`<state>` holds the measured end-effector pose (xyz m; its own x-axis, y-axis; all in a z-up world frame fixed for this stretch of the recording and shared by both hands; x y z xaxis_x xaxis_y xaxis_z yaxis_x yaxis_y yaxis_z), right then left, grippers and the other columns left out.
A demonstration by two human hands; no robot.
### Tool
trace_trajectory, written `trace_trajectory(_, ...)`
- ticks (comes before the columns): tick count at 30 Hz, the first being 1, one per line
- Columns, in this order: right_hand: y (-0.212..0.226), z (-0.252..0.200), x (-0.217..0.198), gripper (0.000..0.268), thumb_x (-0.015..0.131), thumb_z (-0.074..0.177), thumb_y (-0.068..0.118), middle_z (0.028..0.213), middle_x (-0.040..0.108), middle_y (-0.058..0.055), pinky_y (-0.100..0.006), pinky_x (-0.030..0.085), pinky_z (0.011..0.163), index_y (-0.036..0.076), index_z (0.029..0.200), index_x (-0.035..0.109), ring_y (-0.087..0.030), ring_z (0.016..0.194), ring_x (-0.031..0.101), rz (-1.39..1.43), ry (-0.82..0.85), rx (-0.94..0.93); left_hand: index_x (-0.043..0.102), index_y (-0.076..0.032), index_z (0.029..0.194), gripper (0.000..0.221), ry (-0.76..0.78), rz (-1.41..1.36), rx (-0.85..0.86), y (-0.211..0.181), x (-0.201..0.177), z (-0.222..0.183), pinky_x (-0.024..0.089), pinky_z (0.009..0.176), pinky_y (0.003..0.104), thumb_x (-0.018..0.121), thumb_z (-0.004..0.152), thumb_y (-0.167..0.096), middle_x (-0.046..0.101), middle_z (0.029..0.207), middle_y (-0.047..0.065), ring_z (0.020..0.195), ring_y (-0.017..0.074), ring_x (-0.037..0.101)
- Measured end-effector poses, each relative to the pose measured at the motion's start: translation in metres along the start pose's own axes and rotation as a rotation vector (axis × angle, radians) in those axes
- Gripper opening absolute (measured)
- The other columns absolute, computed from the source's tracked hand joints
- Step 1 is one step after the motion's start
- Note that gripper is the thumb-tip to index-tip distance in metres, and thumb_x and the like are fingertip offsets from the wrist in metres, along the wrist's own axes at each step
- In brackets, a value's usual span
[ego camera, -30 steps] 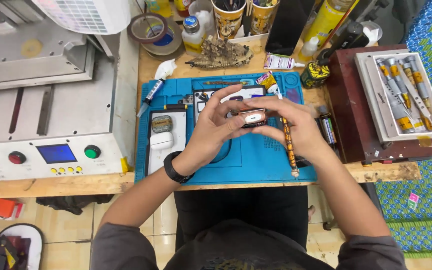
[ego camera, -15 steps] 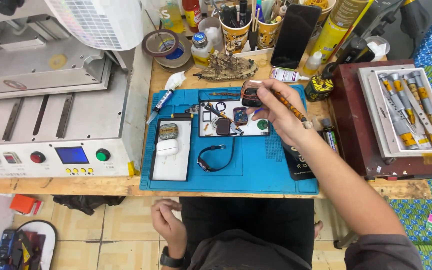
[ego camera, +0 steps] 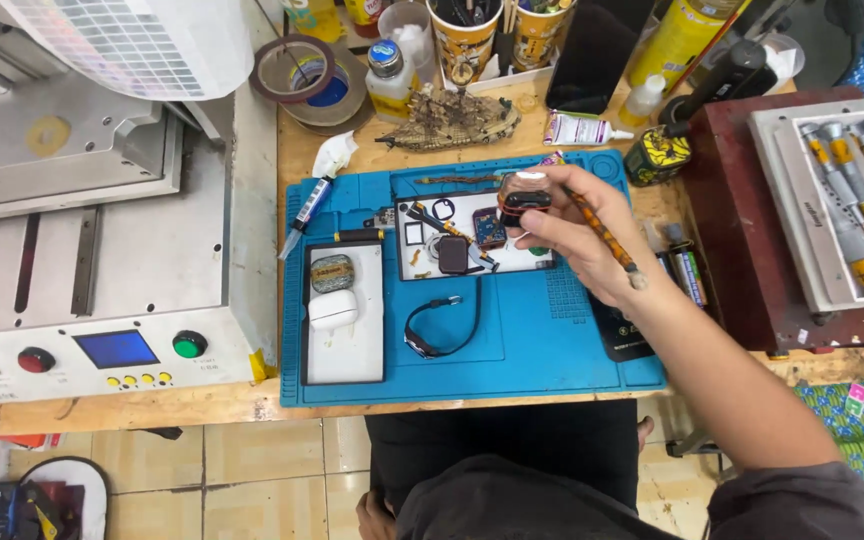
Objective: A person is repairing a smartwatch by carefully disassembling it and manipulating internal components on a specialized work mat.
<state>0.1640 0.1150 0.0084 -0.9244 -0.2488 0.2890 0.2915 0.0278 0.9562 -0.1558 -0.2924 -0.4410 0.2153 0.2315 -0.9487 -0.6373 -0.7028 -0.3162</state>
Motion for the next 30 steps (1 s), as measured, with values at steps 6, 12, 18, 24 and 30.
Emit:
trace_trajectory(6, 0.007, 0.004, -0.006, 0.035, 0.062, 0.084, 0.002, 0.108, 0.061, -0.014, -0.025, 0.059, 0.067, 0.001, 0.117, 0.05, -0.018, 0.083, 0.064, -0.099, -0.016, -0.062, 0.052, -0.013, 0.129, 0.05, 0.51, -0.369, -0.71, 0.007, -0.001, 0.022, 0.033, 0.098, 0.042, 0.03, 0.092, -0.038, 0.055, 0.126, 0.017, 0.117, 0.0378, 0.047)
trace_trajectory(12, 0.008, -0.002, -0.006, 0.034, 0.061, 0.085, 0.001, 0.112, 0.06, -0.015, -0.026, 0.059, 0.072, 0.0, 0.118, 0.049, -0.02, 0.091, 0.064, -0.145, -0.037, -0.121, 0.039, -0.009, 0.13, 0.057, 0.279, -0.042, 0.064, 0.039, 0.038, 0.007, 0.043, 0.09, 0.042, 0.049, 0.078, -0.03, 0.042, 0.136, 0.014, 0.1, 0.0368, 0.056)
trace_trajectory(18, 0.054, -0.014, -0.027, 0.03, 0.058, 0.096, 0.007, 0.109, 0.058, -0.012, -0.026, 0.058, 0.073, 0.002, 0.121, 0.045, -0.018, 0.085, 0.062, -0.312, -0.314, -0.416, 0.053, -0.002, 0.1, 0.023, 0.002, -0.647, -0.204, 0.011, -0.03, 0.047, 0.047, 0.076, 0.036, 0.037, 0.1, -0.018, 0.057, 0.096, 0.014, 0.083, 0.0245, 0.065)
trace_trajectory(24, 0.039, -0.008, -0.046, 0.029, 0.063, 0.092, 0.02, 0.097, 0.059, -0.003, -0.023, 0.056, 0.069, 0.007, 0.115, 0.05, -0.013, 0.08, 0.061, -0.219, -0.402, -0.359, 0.042, 0.0, 0.096, 0.003, -0.443, -0.781, 0.288, -0.145, -0.19, 0.106, 0.042, 0.08, 0.037, 0.04, 0.099, 0.0, 0.051, 0.091, 0.017, 0.085, 0.0285, 0.053)
trace_trajectory(30, 0.037, -0.008, -0.034, 0.029, 0.063, 0.094, 0.014, 0.093, 0.06, -0.005, -0.025, 0.058, 0.067, 0.004, 0.118, 0.051, -0.014, 0.078, 0.063, -0.352, -0.354, -0.351, 0.04, -0.012, 0.092, 0.014, -0.502, -1.574, 1.103, -0.314, -0.41, 0.069, 0.051, 0.052, 0.031, 0.039, 0.1, -0.023, 0.053, 0.072, 0.011, 0.058, 0.0251, 0.055)
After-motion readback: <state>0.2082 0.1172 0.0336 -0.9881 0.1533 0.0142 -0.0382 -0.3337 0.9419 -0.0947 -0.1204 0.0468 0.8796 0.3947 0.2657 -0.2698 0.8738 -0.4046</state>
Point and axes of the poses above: each hand's wrist, its own z-axis towards the middle knuckle, its own x-axis out of the palm, y = z × x, the point moved 8 cm from there along z, towards the middle knuckle
